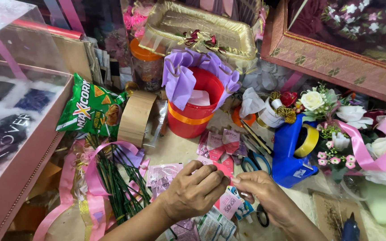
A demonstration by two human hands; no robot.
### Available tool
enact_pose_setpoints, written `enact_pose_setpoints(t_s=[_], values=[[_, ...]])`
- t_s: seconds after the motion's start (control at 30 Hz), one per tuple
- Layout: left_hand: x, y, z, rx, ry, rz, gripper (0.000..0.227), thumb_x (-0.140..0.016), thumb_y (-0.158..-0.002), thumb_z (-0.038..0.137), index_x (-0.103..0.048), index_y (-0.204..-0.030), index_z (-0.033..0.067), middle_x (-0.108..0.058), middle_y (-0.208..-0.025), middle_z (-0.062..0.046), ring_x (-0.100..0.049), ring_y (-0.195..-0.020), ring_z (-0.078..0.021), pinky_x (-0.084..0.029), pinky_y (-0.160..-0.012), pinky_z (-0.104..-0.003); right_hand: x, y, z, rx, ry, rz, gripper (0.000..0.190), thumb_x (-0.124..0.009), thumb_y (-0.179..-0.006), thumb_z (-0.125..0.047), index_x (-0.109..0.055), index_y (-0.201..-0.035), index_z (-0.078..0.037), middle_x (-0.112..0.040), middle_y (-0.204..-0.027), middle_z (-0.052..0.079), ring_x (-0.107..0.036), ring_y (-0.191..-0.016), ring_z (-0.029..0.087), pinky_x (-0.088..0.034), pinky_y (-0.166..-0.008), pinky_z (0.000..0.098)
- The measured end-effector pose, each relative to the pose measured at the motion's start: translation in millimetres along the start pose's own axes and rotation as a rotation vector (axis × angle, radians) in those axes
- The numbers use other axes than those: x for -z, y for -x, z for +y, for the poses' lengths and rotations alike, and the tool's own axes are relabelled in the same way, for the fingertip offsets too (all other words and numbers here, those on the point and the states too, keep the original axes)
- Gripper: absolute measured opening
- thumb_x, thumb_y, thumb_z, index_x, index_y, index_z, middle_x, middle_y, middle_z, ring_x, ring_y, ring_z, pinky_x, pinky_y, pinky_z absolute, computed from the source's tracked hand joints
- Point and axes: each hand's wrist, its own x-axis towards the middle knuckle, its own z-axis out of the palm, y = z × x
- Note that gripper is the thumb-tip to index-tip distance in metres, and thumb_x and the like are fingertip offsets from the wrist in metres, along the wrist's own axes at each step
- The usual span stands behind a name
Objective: The person prepares gift bouquets by hand, folding and arranging small packets and currency notes on a workspace filled with ribbons, flowers, and boxes.
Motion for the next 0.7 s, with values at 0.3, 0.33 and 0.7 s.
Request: enact_pose_setpoints(t_s=[0.3, 0.33, 0.7], values=[[1, -5, 2, 0.032, 0.024, 0.031, 0.008, -0.068, -0.103, 0.002, -0.069, -0.095, -0.0013, -0.063, -0.084, -0.01, -0.058, -0.069, -0.0199, -0.046, -0.06, -0.033, 6, -12, 6, -0.001, 0.091, 0.008, 0.037, -0.057, -0.089, -0.006, -0.043, -0.055, -0.008, -0.042, -0.056, 0.005, -0.036, -0.055, 0.016, -0.028, -0.056, 0.036], [1, -5, 2, 0.052, 0.042, 0.032, 0.009, -0.063, -0.103, 0.002, -0.071, -0.099, -0.0023, -0.062, -0.086, -0.011, -0.059, -0.071, -0.0218, -0.047, -0.06, -0.034, 7, -14, 8, -0.012, 0.016, -0.016, 0.036, -0.057, -0.091, -0.008, -0.045, -0.058, -0.008, -0.042, -0.059, 0.005, -0.037, -0.057, 0.017, -0.029, -0.056, 0.0354], [-18, 11, -3, 0.437, 0.256, 0.089, 0.009, -0.074, -0.094, 0.004, -0.07, -0.089, -0.0017, -0.063, -0.077, -0.009, -0.056, -0.063, -0.019, -0.05, -0.052, -0.03, -7, -11, -27, 0.004, -0.139, -0.056, 0.034, -0.056, -0.094, -0.017, -0.063, -0.067, 0.003, -0.057, -0.072, 0.012, -0.05, -0.063, 0.023, -0.041, -0.073, 0.0368]])
